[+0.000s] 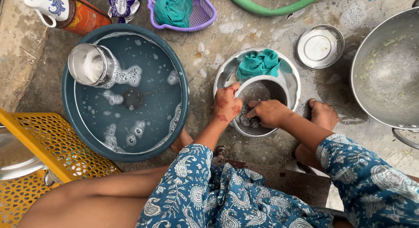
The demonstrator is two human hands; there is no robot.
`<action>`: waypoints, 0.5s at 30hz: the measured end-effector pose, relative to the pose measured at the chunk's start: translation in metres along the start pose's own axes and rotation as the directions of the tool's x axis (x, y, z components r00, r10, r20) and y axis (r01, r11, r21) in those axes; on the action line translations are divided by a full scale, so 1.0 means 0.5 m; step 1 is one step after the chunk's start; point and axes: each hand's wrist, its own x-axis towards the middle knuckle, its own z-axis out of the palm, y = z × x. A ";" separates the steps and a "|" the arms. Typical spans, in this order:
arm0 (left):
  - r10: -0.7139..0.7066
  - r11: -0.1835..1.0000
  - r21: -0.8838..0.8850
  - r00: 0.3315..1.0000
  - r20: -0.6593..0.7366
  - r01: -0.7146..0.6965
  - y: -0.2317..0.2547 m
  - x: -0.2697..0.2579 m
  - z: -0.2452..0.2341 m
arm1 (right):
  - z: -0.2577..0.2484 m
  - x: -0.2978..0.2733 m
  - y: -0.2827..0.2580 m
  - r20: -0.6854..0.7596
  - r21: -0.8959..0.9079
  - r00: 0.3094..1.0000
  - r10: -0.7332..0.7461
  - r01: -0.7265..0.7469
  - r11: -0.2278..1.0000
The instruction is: The person washes several metal bowls, plates, and small cups by hand using a sponge and soapy water, then rinses them.
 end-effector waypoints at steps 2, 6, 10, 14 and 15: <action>0.015 1.000 0.015 1.000 -0.010 -0.015 -0.003 0.001 0.004 | -0.001 -0.005 -0.013 -0.009 -0.025 0.999 0.039 -0.039 0.999; -0.011 0.999 0.032 0.999 -0.049 0.012 0.001 -0.006 0.008 | -0.008 0.015 -0.032 -0.128 0.041 0.985 0.119 -0.115 0.993; -0.088 0.995 0.034 0.996 -0.024 0.089 0.016 -0.012 -0.001 | -0.008 0.047 -0.036 -0.328 0.314 0.885 0.331 -0.229 0.922; -0.117 0.993 0.006 0.993 -0.027 0.117 0.026 -0.024 -0.008 | 0.011 0.051 -0.059 -0.367 0.827 0.454 0.812 -0.241 0.508; -0.085 0.995 -0.059 0.995 -0.045 0.083 0.026 -0.028 -0.011 | 0.018 0.050 -0.075 -0.317 0.885 0.304 0.898 -0.246 0.396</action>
